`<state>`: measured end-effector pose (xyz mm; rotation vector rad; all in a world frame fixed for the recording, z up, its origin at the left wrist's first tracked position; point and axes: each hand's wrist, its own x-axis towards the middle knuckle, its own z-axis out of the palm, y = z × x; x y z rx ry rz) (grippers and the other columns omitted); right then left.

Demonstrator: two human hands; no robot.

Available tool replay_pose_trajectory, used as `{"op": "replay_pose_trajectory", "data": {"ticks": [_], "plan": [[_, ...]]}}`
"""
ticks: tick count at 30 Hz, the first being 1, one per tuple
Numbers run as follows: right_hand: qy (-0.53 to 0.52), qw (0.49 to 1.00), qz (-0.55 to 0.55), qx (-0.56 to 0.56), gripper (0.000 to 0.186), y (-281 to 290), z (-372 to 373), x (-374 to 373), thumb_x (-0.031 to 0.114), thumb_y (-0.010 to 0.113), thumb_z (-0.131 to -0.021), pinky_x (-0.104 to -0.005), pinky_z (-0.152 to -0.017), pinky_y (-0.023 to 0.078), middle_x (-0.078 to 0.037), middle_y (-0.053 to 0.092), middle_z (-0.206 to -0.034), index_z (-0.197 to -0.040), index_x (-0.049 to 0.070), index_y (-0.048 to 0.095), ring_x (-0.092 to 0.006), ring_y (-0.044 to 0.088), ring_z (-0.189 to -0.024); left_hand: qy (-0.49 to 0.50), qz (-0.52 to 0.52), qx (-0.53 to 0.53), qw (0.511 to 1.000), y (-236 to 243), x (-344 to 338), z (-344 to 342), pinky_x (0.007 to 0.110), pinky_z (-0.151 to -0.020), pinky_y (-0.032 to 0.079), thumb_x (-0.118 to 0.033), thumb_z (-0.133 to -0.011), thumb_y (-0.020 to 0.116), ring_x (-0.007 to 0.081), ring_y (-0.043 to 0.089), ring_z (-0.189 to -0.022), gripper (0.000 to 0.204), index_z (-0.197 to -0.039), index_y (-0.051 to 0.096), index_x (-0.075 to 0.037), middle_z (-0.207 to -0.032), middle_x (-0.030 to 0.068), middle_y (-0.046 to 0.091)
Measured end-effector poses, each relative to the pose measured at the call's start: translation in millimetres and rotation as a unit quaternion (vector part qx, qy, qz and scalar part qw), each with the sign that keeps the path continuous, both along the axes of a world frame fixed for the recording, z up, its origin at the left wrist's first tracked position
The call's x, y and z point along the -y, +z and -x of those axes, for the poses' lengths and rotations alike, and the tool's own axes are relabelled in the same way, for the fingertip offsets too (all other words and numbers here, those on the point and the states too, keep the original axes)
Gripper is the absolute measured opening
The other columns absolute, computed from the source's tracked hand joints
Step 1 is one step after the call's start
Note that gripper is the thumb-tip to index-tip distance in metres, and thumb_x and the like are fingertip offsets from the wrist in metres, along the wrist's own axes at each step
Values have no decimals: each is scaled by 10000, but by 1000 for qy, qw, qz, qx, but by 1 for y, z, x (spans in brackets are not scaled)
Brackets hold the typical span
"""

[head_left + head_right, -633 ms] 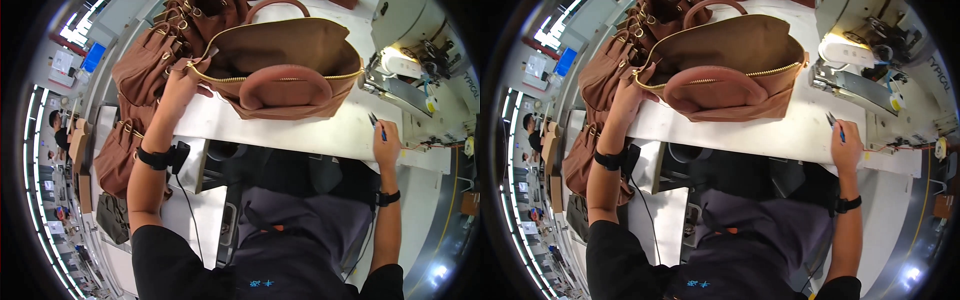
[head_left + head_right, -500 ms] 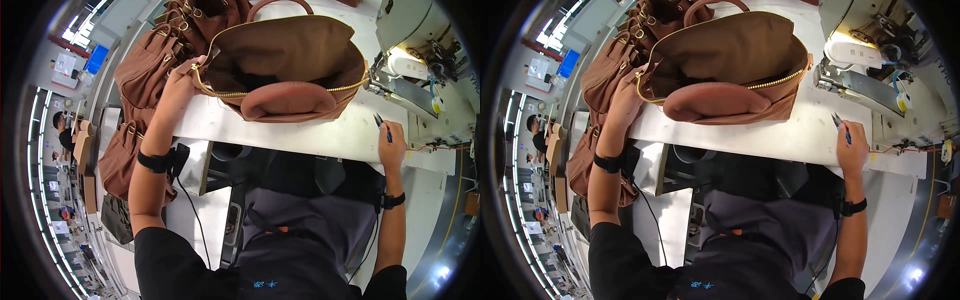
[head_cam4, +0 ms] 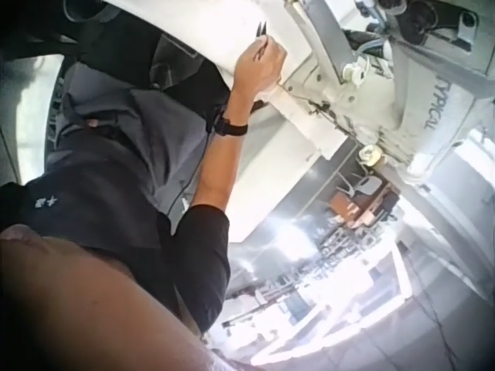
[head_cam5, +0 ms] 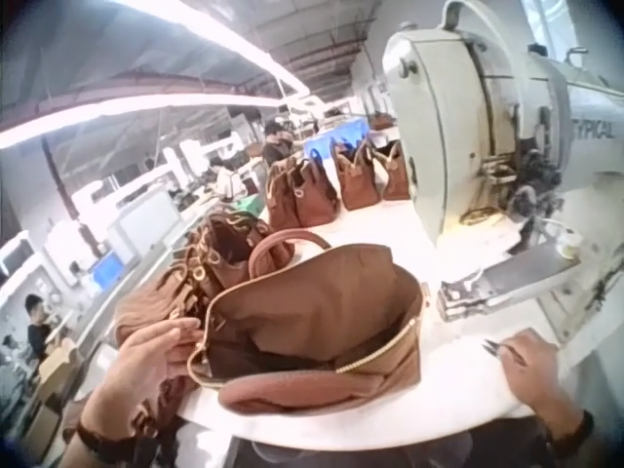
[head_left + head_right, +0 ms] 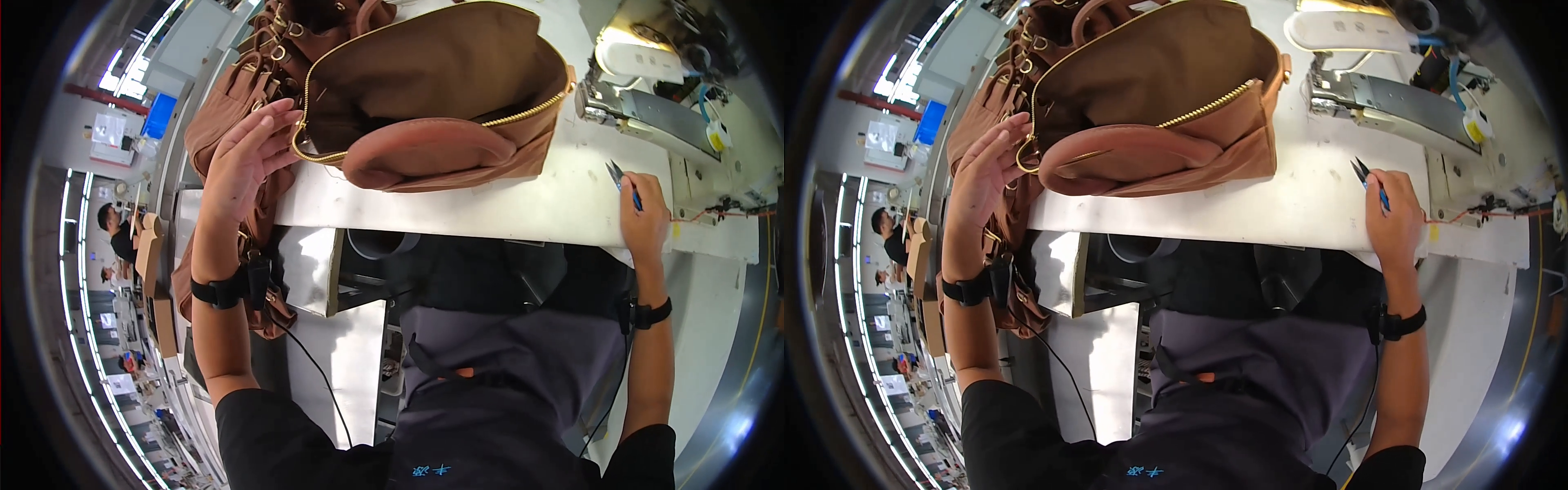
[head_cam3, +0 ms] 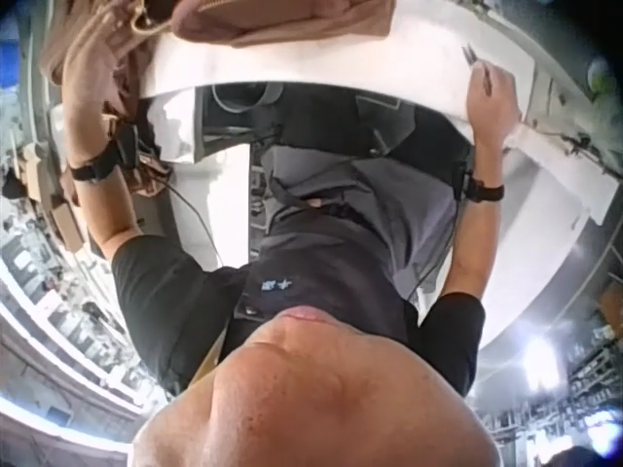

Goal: The recorder is using a sewing machine to stitch a leather bag and trimming threads with snips.

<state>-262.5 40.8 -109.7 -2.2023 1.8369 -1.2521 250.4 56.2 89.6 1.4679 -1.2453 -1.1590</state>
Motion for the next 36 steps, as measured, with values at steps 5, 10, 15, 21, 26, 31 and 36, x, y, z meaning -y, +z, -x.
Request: {"op": "replay_pose_trajectory", "data": {"ticks": [5, 10, 15, 21, 26, 31, 36], "plan": [[-8, 1000, 18, 13, 109, -2, 0, 0, 132, 673, -968, -337, -749, 543, -76, 693, -975, -1029, 58, 724, -261, 698, -833, -28, 163, 221, 961, -2, 16, 20, 332, -1058, 479, -204, -1024, 665, 186, 590, -1264, 426, -1372, 596, 31, -1344, 148, 633], [-3, 1000, 14, 2, 105, -2, 0, 1, 136, 672, -973, -340, -745, 543, -76, 691, -974, -1028, 62, 721, -265, 696, -828, -19, 170, 197, 965, -10, 46, 26, 215, -864, 526, -118, -1000, 687, 111, 701, -949, 274, -1215, 676, 51, -1031, 54, 747], [-8, 1000, -6, -3, 120, -3, 1, 0, 138, 656, -986, -333, -776, 538, -91, 691, -988, -1045, 49, 710, -259, 691, -845, -16, 125, 129, 983, -11, 56, 16, 224, -884, 528, -147, -1018, 672, 110, 698, -996, 295, -1254, 668, 29, -1081, 56, 740], [-10, 1000, 19, -8, 94, -3, -1, 1, 127, 668, -976, -340, -740, 541, -81, 688, -962, -1016, 58, 717, -262, 692, -820, -43, 77, 70, 994, -13, 62, 4, 235, -923, 519, -180, -1027, 666, 110, 687, -1019, 314, -1281, 660, 6, -1083, 40, 732], [-9, 1000, 29, 0, 94, -1, -3, 0, 134, 671, -969, -349, -738, 542, -84, 690, -961, -1009, 62, 717, -269, 693, -822, -76, 68, 31, 994, -9, 60, 7, 219, -896, 514, -176, -1030, 662, 97, 679, -1011, 295, -1273, 666, -7, -1085, 21, 722], [-22, 999, 34, -9, 87, 0, -1, 1, 145, 685, -946, -385, -718, 547, -83, 693, -949, -983, 75, 721, -305, 697, -818, -22, 62, 151, 986, 0, 54, 16, 218, -819, 497, -270, -997, 714, 70, 658, -948, 290, -1160, 714, -31, -1012, 3, 723], [-11, 999, 36, 6, 82, -2, 0, 1, 133, 700, -923, -392, -708, 549, -77, 690, -936, -969, 70, 723, -308, 691, -809, 12, 76, 150, 986, -1, 59, 19, 207, -725, 476, -277, -979, 736, 65, 652, -841, 237, -1065, 733, -56, -921, 1, 719]]}}
